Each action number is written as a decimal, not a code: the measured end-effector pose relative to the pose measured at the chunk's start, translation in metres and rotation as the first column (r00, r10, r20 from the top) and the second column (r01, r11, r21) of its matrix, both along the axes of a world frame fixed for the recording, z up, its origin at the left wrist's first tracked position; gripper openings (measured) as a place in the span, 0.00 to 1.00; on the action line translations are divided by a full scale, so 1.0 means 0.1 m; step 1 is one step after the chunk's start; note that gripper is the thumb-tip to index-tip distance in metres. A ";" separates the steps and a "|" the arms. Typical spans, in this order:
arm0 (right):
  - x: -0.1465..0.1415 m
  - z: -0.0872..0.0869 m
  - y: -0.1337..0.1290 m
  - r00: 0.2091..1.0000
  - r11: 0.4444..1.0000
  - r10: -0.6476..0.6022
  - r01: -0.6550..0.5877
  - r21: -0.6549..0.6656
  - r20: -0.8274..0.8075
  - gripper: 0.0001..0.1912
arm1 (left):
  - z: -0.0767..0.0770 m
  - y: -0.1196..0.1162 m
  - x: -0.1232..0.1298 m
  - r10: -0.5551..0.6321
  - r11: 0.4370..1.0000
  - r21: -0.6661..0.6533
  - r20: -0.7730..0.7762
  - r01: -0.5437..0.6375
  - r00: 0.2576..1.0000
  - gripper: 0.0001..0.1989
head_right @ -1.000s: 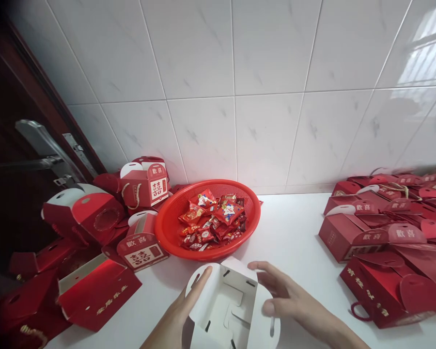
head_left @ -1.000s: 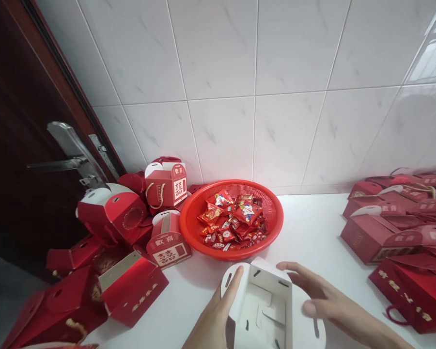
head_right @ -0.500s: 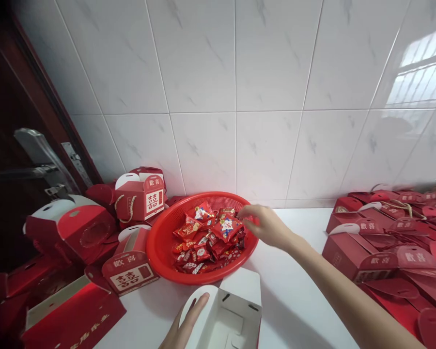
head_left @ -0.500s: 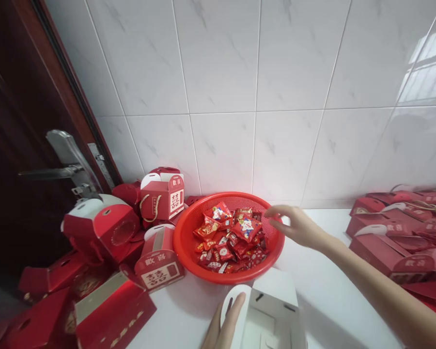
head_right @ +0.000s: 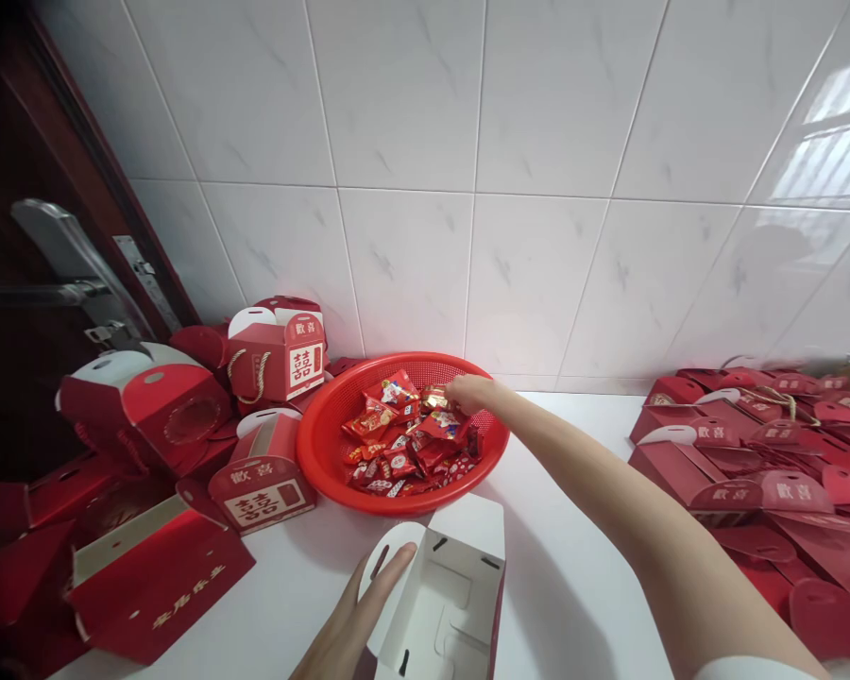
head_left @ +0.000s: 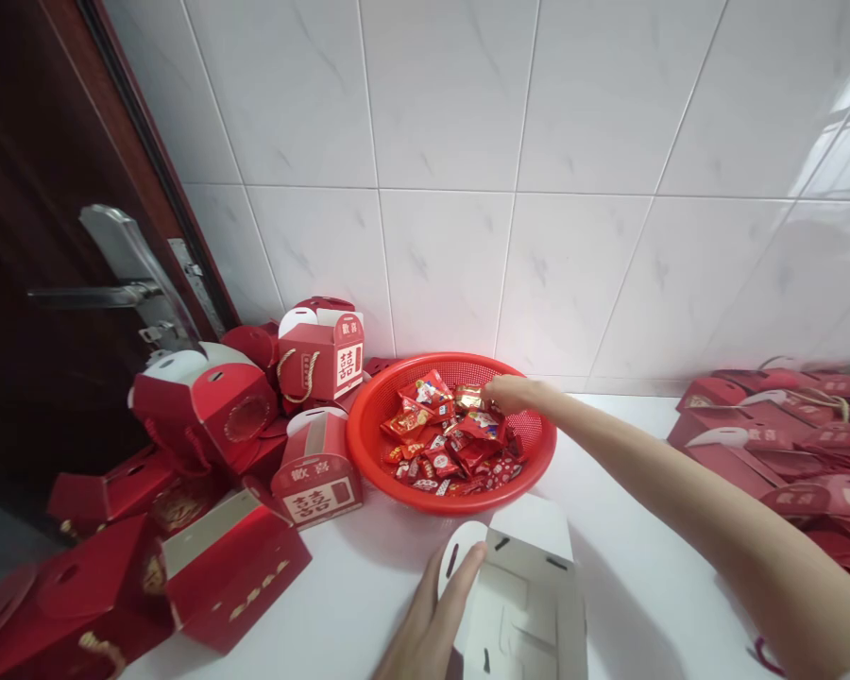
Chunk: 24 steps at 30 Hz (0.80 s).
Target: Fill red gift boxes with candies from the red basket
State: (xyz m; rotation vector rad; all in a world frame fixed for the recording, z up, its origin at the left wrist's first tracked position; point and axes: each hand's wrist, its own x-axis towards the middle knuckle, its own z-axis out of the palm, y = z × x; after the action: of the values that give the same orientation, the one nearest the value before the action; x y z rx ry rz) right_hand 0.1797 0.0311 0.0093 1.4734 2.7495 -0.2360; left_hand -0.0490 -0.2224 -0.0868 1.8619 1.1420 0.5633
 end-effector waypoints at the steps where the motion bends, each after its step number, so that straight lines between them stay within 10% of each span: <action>1: 0.04 0.06 0.00 0.999 1.000 0.003 -0.004 -0.014 -0.042 0.09 | 0.01 0.00 0.00 -0.018 0.999 0.027 0.021 0.017 1.000 0.46; 5: 0.21 0.25 -0.16 0.961 0.997 0.025 -0.044 -0.065 -0.275 0.15 | 0.07 0.02 0.01 -0.065 0.995 0.087 0.102 0.057 0.993 0.45; 11: 0.24 0.21 -0.76 0.500 0.924 -0.123 -0.258 -0.283 -0.857 0.19 | 0.23 -0.01 0.03 0.078 0.973 0.181 0.332 -0.144 0.940 0.42; 16: 0.10 0.20 -1.23 0.247 0.919 -0.123 -0.337 -0.204 -0.961 0.19 | 0.55 0.14 0.10 0.178 0.923 0.228 0.462 -0.310 0.869 0.16; 24: -0.02 0.19 -1.51 0.135 0.974 0.081 -0.223 0.049 -0.988 0.06 | 1.10 0.69 0.42 0.267 0.957 -0.092 0.644 -0.274 0.717 0.26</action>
State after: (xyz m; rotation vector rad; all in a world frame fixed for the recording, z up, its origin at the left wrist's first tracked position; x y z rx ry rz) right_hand 0.1777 -0.1196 0.0287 1.0863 3.5693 -2.0667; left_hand -0.0067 -0.1531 0.0228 1.3148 0.9180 1.2773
